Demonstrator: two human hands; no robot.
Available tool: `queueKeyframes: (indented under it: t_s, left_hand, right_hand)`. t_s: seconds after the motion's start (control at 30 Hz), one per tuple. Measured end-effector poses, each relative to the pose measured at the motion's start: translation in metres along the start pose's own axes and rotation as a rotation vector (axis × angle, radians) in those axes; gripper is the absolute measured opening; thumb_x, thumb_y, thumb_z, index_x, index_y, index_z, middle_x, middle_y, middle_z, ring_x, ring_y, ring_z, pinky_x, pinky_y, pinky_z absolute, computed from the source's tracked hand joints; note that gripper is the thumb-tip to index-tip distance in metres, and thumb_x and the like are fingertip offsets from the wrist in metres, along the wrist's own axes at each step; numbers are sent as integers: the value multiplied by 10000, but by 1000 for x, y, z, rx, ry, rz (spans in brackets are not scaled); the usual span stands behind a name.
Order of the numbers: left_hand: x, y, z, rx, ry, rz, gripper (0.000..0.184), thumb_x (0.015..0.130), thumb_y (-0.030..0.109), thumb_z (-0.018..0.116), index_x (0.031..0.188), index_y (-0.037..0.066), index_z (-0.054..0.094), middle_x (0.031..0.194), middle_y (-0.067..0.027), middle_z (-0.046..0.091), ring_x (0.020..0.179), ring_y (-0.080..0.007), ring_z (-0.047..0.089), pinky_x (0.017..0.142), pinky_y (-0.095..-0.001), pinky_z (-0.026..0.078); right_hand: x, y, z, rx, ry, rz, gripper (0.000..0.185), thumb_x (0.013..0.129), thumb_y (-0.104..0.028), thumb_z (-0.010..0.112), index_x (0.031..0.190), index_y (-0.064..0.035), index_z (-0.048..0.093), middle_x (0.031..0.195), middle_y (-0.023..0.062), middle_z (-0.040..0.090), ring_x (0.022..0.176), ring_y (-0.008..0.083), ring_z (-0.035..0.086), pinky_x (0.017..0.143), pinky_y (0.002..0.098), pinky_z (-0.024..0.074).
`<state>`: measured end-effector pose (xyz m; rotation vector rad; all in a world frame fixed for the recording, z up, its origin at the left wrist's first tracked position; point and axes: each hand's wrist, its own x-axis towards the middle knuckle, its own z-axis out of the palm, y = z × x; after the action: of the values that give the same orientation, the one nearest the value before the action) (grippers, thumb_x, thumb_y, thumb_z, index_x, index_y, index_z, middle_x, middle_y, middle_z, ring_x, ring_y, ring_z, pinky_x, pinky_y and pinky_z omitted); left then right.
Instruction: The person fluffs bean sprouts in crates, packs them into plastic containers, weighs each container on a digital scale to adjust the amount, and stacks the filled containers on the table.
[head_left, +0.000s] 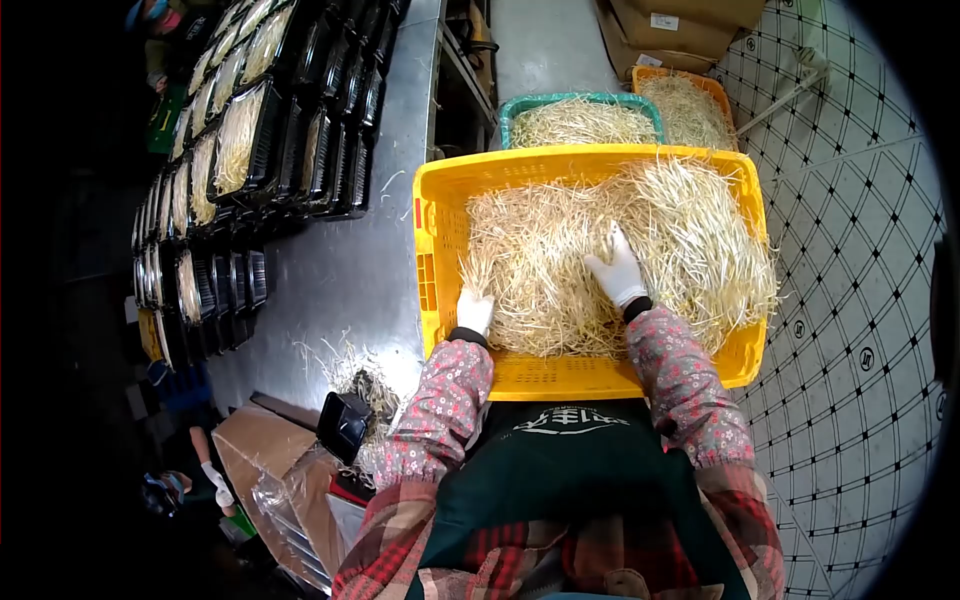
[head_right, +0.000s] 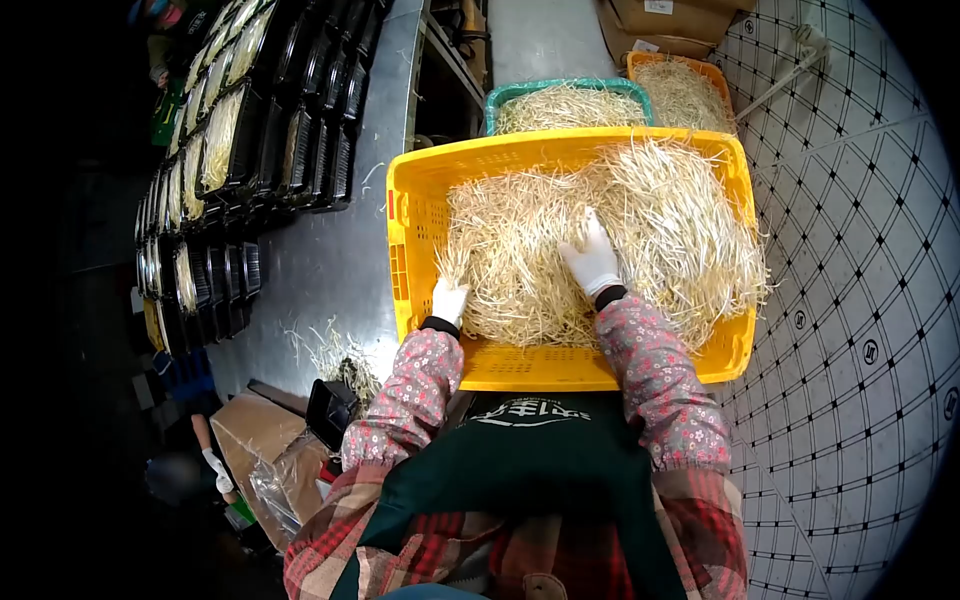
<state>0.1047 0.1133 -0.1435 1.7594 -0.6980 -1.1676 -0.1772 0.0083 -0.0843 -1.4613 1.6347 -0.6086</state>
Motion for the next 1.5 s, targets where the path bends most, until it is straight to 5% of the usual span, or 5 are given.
queueKeyframes:
  t_s: [0.2, 0.47, 0.73, 1.1, 1.5]
  left_hand:
    - [-10, 49, 57, 134, 79, -554, 1230, 642, 584, 846, 1455, -137, 271, 1497, -237, 372, 1371, -283, 387, 1116, -379, 318]
    - [-25, 93, 20, -488, -352, -587, 437, 818, 126, 776, 1205, -13, 629, 1119, -100, 694, 968, -187, 670, 865, -327, 531]
    - [-8, 55, -3, -409, -255, -195, 421, 851, 99, 700, 1248, 0, 603, 1149, -109, 676, 1012, -241, 662, 932, -359, 516]
    - [-15, 76, -4, -809, -91, -700, 364, 820, 115, 603, 1172, 24, 611, 1169, -171, 654, 1095, -378, 595, 989, -558, 442]
    - [8, 18, 39, -265, 25, -121, 735, 816, 373, 779, 1368, -5, 475, 1292, -138, 591, 1160, -238, 569, 1012, -330, 428]
  right_hand:
    - [-23, -34, 66, -58, -182, 287, 1237, 671, -429, 855, 1515, 48, 87, 1432, 282, 412, 1315, 370, 434, 1098, 412, 366]
    - [2, -36, -8, 744, -498, 304, 742, 716, -158, 825, 1339, 45, 477, 1148, 130, 644, 1015, 232, 630, 904, 351, 510]
    - [16, -4, -12, 561, -278, 163, 619, 741, -100, 815, 1259, 59, 515, 1098, 132, 656, 928, 192, 650, 793, 312, 550]
    - [9, 14, -16, 394, -155, 131, 788, 759, -121, 765, 1415, 67, 370, 1283, 183, 577, 1176, 259, 539, 1033, 349, 412]
    - [7, 14, 35, 141, 31, 193, 890, 762, -249, 785, 1453, 46, 308, 1372, 228, 526, 1242, 357, 532, 1042, 399, 419]
